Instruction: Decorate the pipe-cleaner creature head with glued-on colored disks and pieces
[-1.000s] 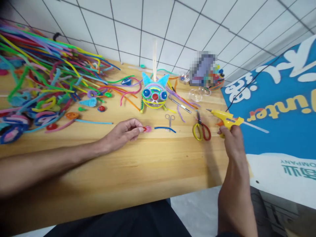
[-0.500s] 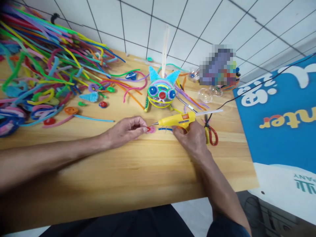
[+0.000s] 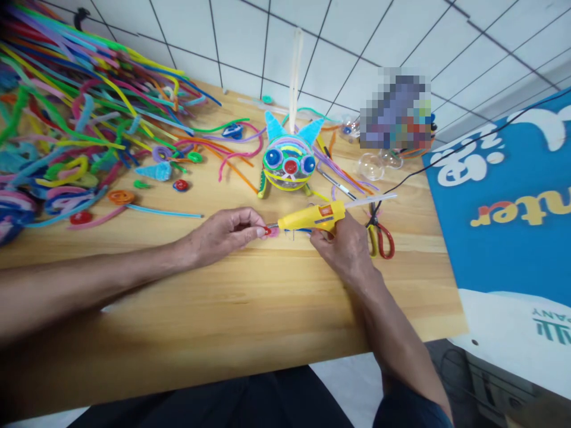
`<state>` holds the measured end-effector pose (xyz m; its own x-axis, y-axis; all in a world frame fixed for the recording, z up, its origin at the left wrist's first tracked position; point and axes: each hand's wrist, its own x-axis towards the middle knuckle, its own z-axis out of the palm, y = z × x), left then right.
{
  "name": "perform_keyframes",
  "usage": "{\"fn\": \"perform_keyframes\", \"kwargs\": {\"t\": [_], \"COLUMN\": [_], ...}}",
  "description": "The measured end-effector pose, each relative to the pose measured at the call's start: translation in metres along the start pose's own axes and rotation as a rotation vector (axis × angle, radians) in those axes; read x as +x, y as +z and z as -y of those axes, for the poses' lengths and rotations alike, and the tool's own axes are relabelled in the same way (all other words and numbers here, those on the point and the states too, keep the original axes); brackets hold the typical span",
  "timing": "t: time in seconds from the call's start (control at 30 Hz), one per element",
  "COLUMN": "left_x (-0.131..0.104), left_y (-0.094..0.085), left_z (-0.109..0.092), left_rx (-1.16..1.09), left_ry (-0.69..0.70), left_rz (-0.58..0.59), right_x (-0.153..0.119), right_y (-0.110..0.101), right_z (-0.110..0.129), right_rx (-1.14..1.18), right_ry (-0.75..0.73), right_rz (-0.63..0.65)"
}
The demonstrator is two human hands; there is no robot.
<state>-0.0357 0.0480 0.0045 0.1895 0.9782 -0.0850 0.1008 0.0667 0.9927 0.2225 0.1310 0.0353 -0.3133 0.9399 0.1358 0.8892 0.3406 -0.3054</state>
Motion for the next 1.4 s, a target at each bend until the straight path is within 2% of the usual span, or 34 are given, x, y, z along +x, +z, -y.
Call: {"fn": "perform_keyframes", "kwargs": {"t": [0.53, 1.0, 1.4], "left_x": [0.000, -0.001, -0.001], "left_y": [0.000, 0.001, 0.000], "left_z": [0.000, -0.002, -0.003], "left_rx": [0.009, -0.001, -0.001], "left_ry": [0.013, -0.008, -0.014], "left_rz": [-0.005, -0.010, 0.000], "right_x": [0.000, 0.000, 0.000], "right_y": [0.008, 0.003, 0.004], "right_z": [-0.011, -0.008, -0.008], "right_rx": [-0.017, -0.013, -0.007], "right_ry": [-0.057, -0.021, -0.058], "right_rz": [0.019, 0.000, -0.016]}}
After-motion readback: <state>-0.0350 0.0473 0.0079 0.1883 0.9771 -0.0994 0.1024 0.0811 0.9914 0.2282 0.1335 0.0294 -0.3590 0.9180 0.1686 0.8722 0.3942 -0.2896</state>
